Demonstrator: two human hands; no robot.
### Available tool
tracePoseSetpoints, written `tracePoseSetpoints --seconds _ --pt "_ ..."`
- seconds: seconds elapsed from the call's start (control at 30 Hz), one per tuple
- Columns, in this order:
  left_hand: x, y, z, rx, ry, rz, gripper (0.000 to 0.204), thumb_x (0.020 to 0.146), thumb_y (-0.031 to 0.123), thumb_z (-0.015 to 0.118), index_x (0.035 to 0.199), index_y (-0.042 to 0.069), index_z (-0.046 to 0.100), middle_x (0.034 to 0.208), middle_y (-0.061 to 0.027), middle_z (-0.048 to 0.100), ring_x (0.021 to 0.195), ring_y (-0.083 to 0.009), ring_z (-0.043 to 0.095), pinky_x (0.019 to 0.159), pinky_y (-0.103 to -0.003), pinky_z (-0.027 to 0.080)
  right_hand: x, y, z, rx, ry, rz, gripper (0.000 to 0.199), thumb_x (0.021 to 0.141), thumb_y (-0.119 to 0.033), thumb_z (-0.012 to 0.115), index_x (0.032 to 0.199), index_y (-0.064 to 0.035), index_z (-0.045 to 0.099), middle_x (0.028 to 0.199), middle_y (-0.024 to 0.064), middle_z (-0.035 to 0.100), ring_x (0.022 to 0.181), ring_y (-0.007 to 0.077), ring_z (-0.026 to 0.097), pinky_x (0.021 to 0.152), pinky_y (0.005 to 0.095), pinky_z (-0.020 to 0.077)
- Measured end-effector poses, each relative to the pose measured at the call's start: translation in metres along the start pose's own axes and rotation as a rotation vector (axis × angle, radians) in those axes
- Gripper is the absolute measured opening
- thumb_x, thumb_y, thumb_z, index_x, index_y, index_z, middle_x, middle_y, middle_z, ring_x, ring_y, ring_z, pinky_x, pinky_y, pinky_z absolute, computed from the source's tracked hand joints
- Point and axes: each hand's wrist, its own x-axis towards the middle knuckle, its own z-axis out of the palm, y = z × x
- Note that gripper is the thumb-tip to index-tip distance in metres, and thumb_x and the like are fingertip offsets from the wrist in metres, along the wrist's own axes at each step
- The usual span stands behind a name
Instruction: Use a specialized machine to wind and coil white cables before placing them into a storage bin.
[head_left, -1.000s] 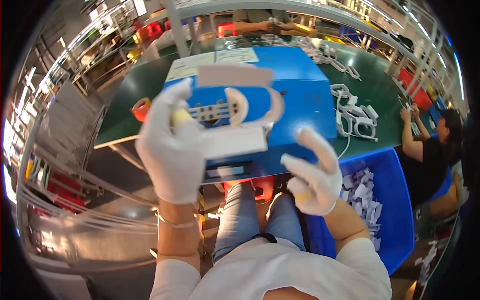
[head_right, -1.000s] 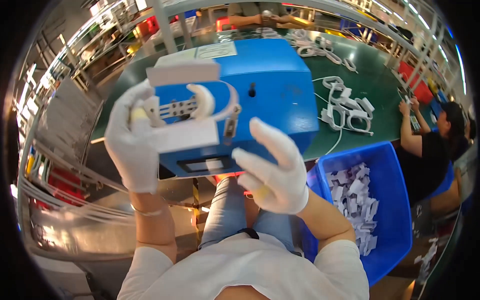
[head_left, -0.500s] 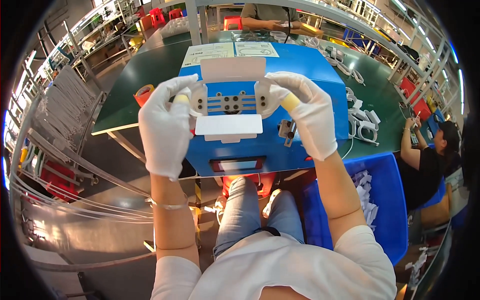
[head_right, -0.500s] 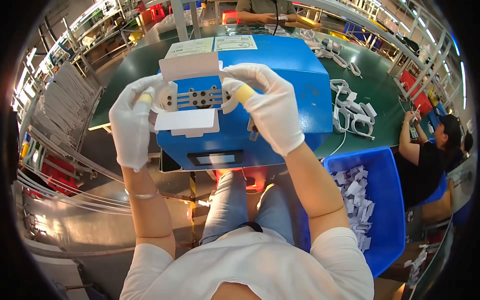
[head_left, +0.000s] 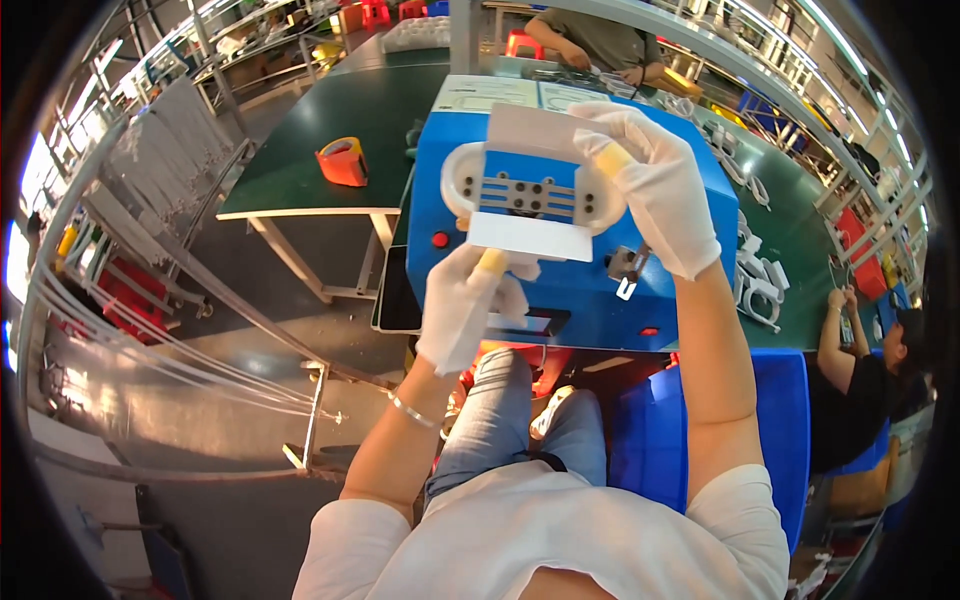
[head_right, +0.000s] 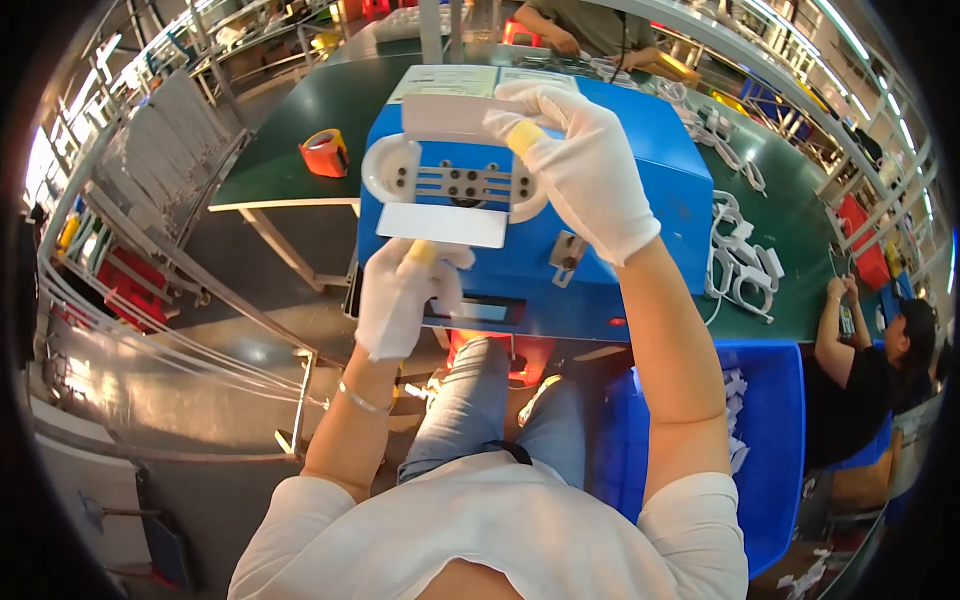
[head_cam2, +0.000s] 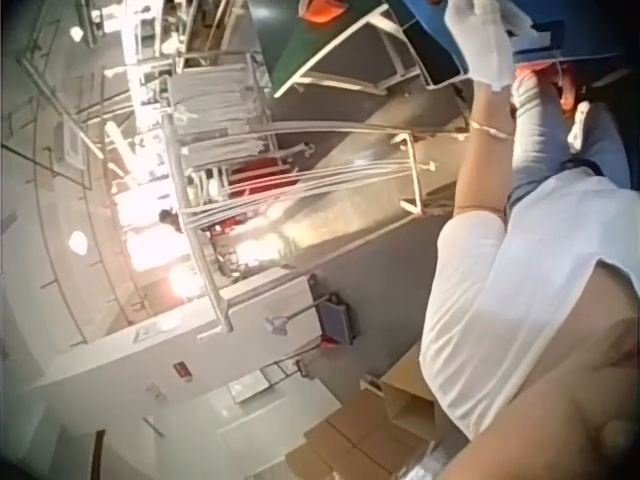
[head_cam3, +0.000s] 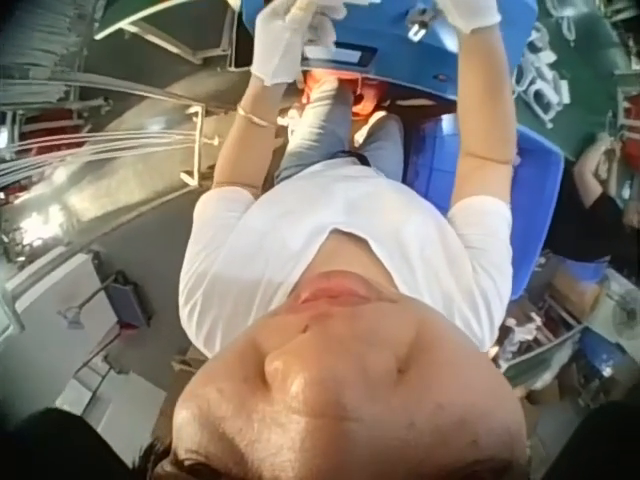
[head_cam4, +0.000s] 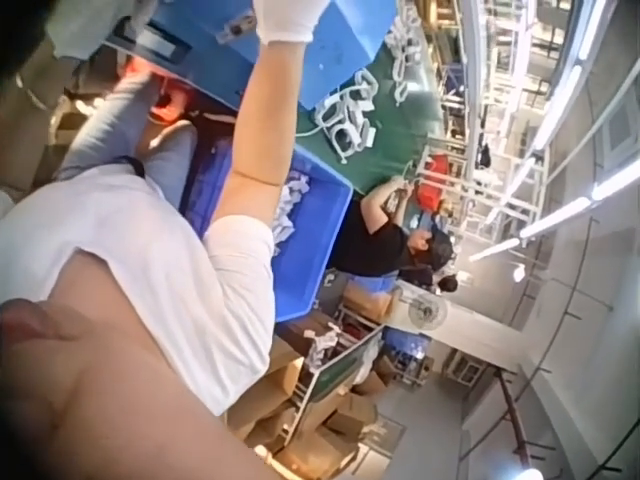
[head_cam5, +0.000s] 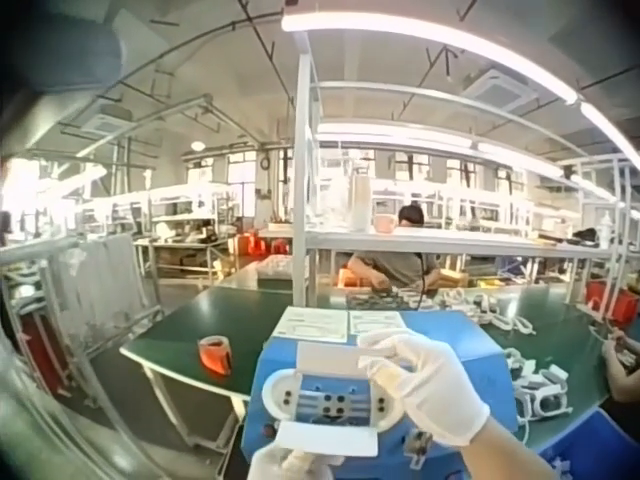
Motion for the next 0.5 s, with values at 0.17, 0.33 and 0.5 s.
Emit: tracePoseSetpoints --seconds 0.17,0.33,0.5 --pt "-0.002 0.014 -0.026 0.113 -0.118 -0.021 0.027 0.094 0.02 0.051 0.101 -0.004 0.06 0.087 -0.0111 0.065 0.059 -0.0142 0.063 0.054 -0.025 0.053 -0.004 -0.009 0.023 -0.19 0.069 0.026 0.023 0.088 -0.017 0.061 0.104 -0.0004 0.062 0.096 0.0057 0.062 0.083 0.0087 0.057 0.072 0.0233 0.0471" --pt "-0.036 0.074 -0.097 1.053 0.594 0.646 0.042 0.078 0.015 0.071 0.116 0.002 0.058 0.113 -0.015 0.061 0.102 -0.0243 0.058 0.088 -0.033 0.046 -0.03 -0.001 -0.016 -0.61 0.184 -0.341 0.027 0.091 -0.008 0.053 0.116 -0.0003 0.058 0.121 0.0097 0.057 0.113 0.0205 0.053 0.1 0.0313 0.038" --pt "-0.102 0.192 -0.2 1.422 1.778 1.061 0.065 0.077 0.018 0.071 0.131 0.0 0.04 0.134 -0.0268 0.04 0.118 -0.0323 0.048 0.099 -0.037 0.038 -0.049 -0.007 -0.011 -0.581 0.092 -0.343 0.051 0.093 -0.043 0.049 0.122 -0.0006 0.054 0.127 0.0104 0.053 0.122 0.0221 0.047 0.106 0.0374 0.0318"
